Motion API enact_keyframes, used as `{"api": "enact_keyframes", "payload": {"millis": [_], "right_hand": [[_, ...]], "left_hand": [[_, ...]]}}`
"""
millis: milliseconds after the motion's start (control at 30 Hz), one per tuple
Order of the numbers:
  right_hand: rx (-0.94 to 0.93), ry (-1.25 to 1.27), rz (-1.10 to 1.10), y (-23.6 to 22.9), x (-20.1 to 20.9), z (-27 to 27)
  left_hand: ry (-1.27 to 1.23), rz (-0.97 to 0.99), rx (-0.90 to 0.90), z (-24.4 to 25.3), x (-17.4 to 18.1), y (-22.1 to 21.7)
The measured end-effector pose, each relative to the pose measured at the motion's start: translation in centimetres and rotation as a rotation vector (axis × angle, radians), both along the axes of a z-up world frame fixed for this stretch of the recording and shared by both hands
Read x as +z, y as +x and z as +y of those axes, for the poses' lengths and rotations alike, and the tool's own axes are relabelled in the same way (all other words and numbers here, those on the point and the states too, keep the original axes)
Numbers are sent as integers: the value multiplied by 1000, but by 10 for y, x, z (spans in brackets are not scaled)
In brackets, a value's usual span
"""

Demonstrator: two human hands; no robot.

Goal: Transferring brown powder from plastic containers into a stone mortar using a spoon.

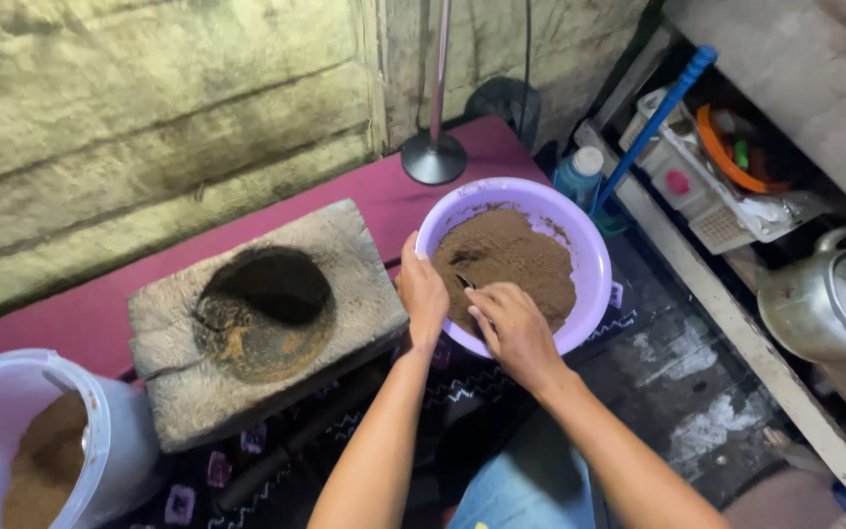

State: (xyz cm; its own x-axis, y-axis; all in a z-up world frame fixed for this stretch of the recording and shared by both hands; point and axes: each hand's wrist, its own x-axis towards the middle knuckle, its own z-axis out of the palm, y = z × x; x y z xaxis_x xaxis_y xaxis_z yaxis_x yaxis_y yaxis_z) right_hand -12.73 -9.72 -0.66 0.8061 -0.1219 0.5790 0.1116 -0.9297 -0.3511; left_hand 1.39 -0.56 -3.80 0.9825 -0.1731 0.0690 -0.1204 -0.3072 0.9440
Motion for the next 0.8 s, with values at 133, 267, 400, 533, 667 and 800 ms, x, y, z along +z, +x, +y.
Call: {"api": "enact_keyframes", "payload": {"millis": [133,267,400,533,667,800], "right_hand": [[-64,62,-85,-30,34,-23],[-49,104,-23,-62,44,-11],[7,59,-14,-42,4,-27],[19,-7,7,-16,13,-66],[129,-4,-1,21,46,-84],[354,-21,-21,51,44,-65]], "left_hand": [[6,13,8,-2,-10,0],[-9,9,2,-1,-7,-3],[-3,6,11,-1,-3,-3],[6,14,15,-2,-4,-3],[24,21,12,0,0,-2],[40,35,-9,2,14,-5]]}}
